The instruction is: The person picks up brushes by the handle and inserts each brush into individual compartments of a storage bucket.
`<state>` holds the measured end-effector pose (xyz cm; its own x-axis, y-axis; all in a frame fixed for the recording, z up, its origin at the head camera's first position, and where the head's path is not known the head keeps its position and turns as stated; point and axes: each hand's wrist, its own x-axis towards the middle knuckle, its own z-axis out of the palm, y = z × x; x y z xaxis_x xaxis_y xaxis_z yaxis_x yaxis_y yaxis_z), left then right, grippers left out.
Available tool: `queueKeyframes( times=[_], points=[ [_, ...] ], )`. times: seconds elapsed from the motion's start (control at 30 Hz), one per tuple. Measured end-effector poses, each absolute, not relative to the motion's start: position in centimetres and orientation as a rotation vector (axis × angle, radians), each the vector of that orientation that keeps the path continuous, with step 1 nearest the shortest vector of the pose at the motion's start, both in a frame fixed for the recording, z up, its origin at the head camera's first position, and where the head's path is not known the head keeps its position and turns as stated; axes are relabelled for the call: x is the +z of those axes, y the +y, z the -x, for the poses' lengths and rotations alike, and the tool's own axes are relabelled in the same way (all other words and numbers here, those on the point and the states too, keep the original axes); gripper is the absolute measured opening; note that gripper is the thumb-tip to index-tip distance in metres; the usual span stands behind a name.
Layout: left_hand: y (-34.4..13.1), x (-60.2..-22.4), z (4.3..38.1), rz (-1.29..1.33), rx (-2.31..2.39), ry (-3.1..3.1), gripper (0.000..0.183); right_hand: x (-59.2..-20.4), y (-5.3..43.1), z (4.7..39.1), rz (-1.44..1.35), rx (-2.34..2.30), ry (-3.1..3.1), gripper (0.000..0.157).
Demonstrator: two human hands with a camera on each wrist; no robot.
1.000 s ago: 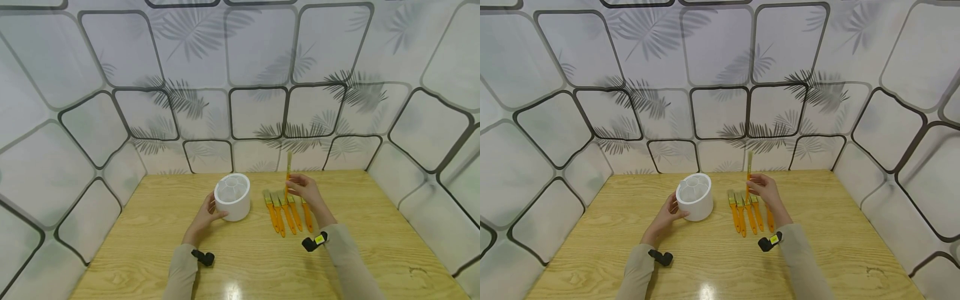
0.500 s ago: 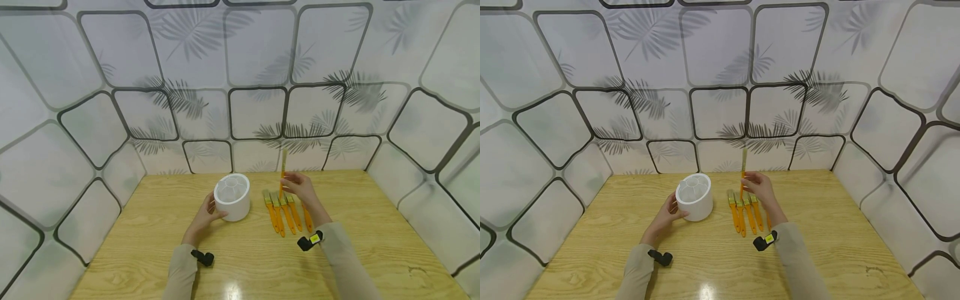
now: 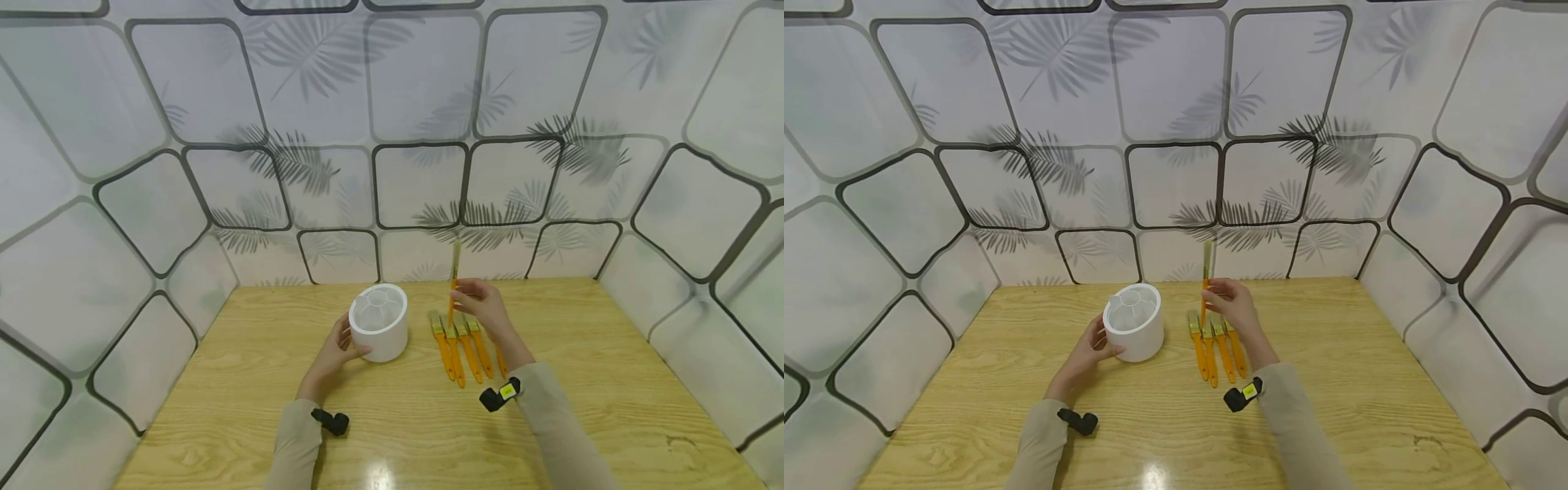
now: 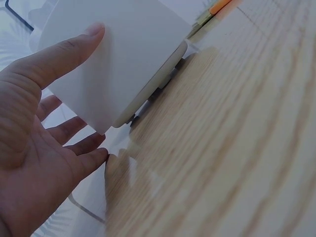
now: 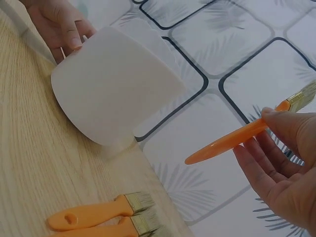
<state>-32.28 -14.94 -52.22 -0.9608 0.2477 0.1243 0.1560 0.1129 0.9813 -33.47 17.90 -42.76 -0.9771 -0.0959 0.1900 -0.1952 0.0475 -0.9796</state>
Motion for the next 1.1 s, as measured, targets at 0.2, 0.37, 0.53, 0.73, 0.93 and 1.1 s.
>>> queueKeyframes(
  times=[0.2,0.37,0.53,0.73,0.93,1.1],
  points=[
    [-15.0,-52.1,32.3,-0.362,2.029,2.241,0.09,-42.4,17.2,33.4,-0.338,2.092,-2.211,0.041],
    [-15.0,-52.1,32.4,-0.336,2.027,2.241,0.09,-42.1,16.7,33.3,-0.374,2.076,-2.209,0.039],
    [-14.9,-52.1,32.4,-0.331,2.026,2.249,0.09,-42.1,16.4,33.2,-0.407,2.04,-2.21,0.037],
    [-14.9,-52.2,32.3,-0.324,2.045,2.23,0.087,-42.2,16.0,33.2,-0.416,2.041,-2.19,0.036],
    [-14.8,-52.2,32.4,-0.325,2.053,2.217,0.087,-42.3,15.7,33.3,-0.422,2.048,-2.179,0.035],
    [-14.9,-52.3,32.4,-0.325,2.036,2.236,0.088,-42.2,15.4,33.4,-0.433,2.052,-2.177,0.035]
  ],
)
